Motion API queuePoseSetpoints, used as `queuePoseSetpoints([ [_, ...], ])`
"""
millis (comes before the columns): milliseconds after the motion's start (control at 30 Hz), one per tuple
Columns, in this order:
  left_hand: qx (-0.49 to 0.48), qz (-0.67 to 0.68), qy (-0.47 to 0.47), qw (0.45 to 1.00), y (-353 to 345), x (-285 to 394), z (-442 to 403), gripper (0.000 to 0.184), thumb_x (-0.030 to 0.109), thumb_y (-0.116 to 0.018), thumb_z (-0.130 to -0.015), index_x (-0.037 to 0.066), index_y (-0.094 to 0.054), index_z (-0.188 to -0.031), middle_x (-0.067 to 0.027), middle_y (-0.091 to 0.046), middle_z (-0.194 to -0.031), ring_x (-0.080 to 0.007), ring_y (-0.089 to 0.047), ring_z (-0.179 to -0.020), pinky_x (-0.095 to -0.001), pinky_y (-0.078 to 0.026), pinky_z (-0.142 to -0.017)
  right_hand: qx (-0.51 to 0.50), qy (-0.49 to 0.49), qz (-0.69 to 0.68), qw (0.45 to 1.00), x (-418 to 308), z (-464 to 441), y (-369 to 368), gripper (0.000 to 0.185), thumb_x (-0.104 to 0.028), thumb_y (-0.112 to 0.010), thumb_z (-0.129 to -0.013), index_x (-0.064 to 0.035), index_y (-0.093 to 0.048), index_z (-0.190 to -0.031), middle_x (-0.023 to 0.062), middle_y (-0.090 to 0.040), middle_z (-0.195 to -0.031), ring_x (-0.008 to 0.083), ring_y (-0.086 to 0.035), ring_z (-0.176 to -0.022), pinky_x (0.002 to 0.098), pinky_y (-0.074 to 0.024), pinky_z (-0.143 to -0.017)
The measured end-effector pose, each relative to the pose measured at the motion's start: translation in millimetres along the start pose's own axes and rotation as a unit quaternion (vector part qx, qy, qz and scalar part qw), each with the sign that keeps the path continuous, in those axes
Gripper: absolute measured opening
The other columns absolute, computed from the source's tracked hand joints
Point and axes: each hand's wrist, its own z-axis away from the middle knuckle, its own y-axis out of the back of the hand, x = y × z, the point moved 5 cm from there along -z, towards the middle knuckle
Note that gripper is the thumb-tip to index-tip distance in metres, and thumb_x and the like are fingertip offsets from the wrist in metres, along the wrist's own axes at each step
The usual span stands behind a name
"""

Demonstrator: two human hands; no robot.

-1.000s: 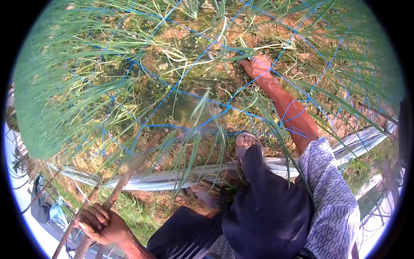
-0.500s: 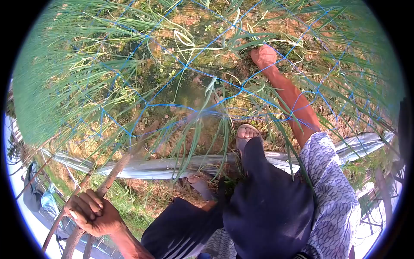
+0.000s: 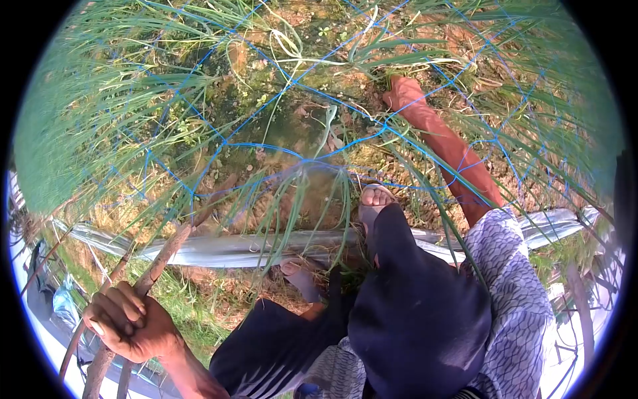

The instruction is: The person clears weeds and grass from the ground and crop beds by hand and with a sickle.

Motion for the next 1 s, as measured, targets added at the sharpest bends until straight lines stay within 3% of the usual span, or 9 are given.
queuePoseSetpoints([
  [67,-0.012,0.025,0.011,1.000,-0.5,-2.2,0.0,0.016,0.017,-0.058,-0.092,0.007,-0.050,-0.082,0.0054,-0.031,-0.058,-0.0053,-0.030,-0.048,-0.0224,-0.027,-0.047,0.104,0.165,0.048,0.980,-19.7,9.7,5.7,0.030,-0.024,-0.063,-0.075,-0.0013,-0.061,-0.095,0.0233,-0.065,-0.087,0.0384,-0.065,-0.084,0.0456,-0.0529,-0.074],
  [133,-0.014,0.024,0.010,1.000,0.9,-1.6,-0.8,0.017,0.017,-0.058,-0.092,0.008,-0.049,-0.081,0.0053,-0.031,-0.058,-0.0055,-0.030,-0.047,-0.0224,-0.027,-0.047,0.065,0.171,0.095,0.979,-37.3,8.5,5.1,0.031,-0.023,-0.063,-0.077,-0.0038,-0.061,-0.100,0.0165,-0.067,-0.098,0.0358,-0.064,-0.089,0.0433,-0.0528,-0.078],
  [200,-0.021,0.027,0.013,0.999,1.4,-0.9,0.3,0.018,0.016,-0.058,-0.092,0.008,-0.048,-0.080,0.0052,-0.031,-0.058,-0.0056,-0.030,-0.047,-0.0225,-0.027,-0.047,-0.067,0.164,-0.041,0.983,-58.7,9.1,-0.2,0.035,-0.032,-0.065,-0.075,-0.0056,-0.063,-0.097,0.0159,-0.067,-0.094,0.0348,-0.064,-0.086,0.0412,-0.0525,-0.074],
  [267,-0.019,0.023,0.000,1.000,0.4,-2.8,-1.5,0.021,0.017,-0.058,-0.092,0.010,-0.045,-0.077,0.0050,-0.031,-0.058,-0.0061,-0.029,-0.047,-0.0226,-0.027,-0.047,-0.174,0.246,-0.033,0.953,-75.4,28.5,-3.5,0.038,-0.038,-0.068,-0.072,-0.0049,-0.060,-0.088,0.0195,-0.061,-0.071,0.0365,-0.062,-0.071,0.0429,-0.0497,-0.065],
  [333,-0.014,0.019,-0.008,1.000,0.0,-2.6,-1.8,0.022,0.017,-0.057,-0.092,0.010,-0.044,-0.076,0.0049,-0.031,-0.058,-0.0061,-0.030,-0.046,-0.0226,-0.027,-0.046,-0.149,0.304,0.032,0.940,-91.0,42.6,-2.4,0.037,-0.036,-0.067,-0.072,-0.0051,-0.061,-0.091,0.0198,-0.062,-0.071,0.0365,-0.063,-0.071,0.0447,-0.0504,-0.064],
  [533,-0.012,0.014,-0.016,1.000,-4.9,-1.8,-1.3,0.019,0.017,-0.057,-0.093,0.010,-0.045,-0.080,0.0041,-0.031,-0.058,-0.0058,-0.032,-0.046,-0.0216,-0.028,-0.045,-0.029,0.340,0.076,0.937,-91.5,39.7,-34.2,0.034,-0.030,-0.063,-0.073,-0.0070,-0.060,-0.098,0.0187,-0.062,-0.066,0.0378,-0.063,-0.064,0.0493,-0.0509,-0.057],
  [733,-0.028,-0.006,-0.003,1.000,-6.8,0.0,-1.6,0.018,0.015,-0.055,-0.093,0.010,-0.044,-0.081,0.0037,-0.031,-0.057,-0.0060,-0.031,-0.045,-0.0209,-0.027,-0.045,-0.060,0.315,0.139,0.937,-110.0,31.6,-29.8,0.024,-0.019,-0.058,-0.077,-0.0020,-0.056,-0.093,0.0223,-0.062,-0.068,0.0392,-0.063,-0.065,0.0488,-0.0505,-0.057],
  [800,-0.022,-0.008,-0.010,1.000,-8.9,-1.0,1.0,0.018,0.016,-0.055,-0.093,0.010,-0.044,-0.081,0.0037,-0.030,-0.057,-0.0060,-0.031,-0.045,-0.0210,-0.027,-0.045,0.039,0.159,-0.053,0.985,-97.0,9.9,-12.2,0.023,-0.012,-0.058,-0.078,-0.0046,-0.060,-0.100,0.0192,-0.067,-0.080,0.0375,-0.065,-0.072,0.0469,-0.0523,-0.062],
  [1000,-0.005,0.002,0.003,1.000,-7.6,1.1,-0.6,0.021,0.019,-0.058,-0.093,0.010,-0.043,-0.083,0.0040,-0.030,-0.056,-0.0057,-0.030,-0.044,-0.0209,-0.027,-0.044,0.123,0.232,-0.088,0.961,-127.5,-8.6,-5.1,0.023,-0.019,-0.053,-0.089,-0.0056,-0.058,-0.106,0.0189,-0.065,-0.088,0.0379,-0.064,-0.080,0.0466,-0.0514,-0.069],
])
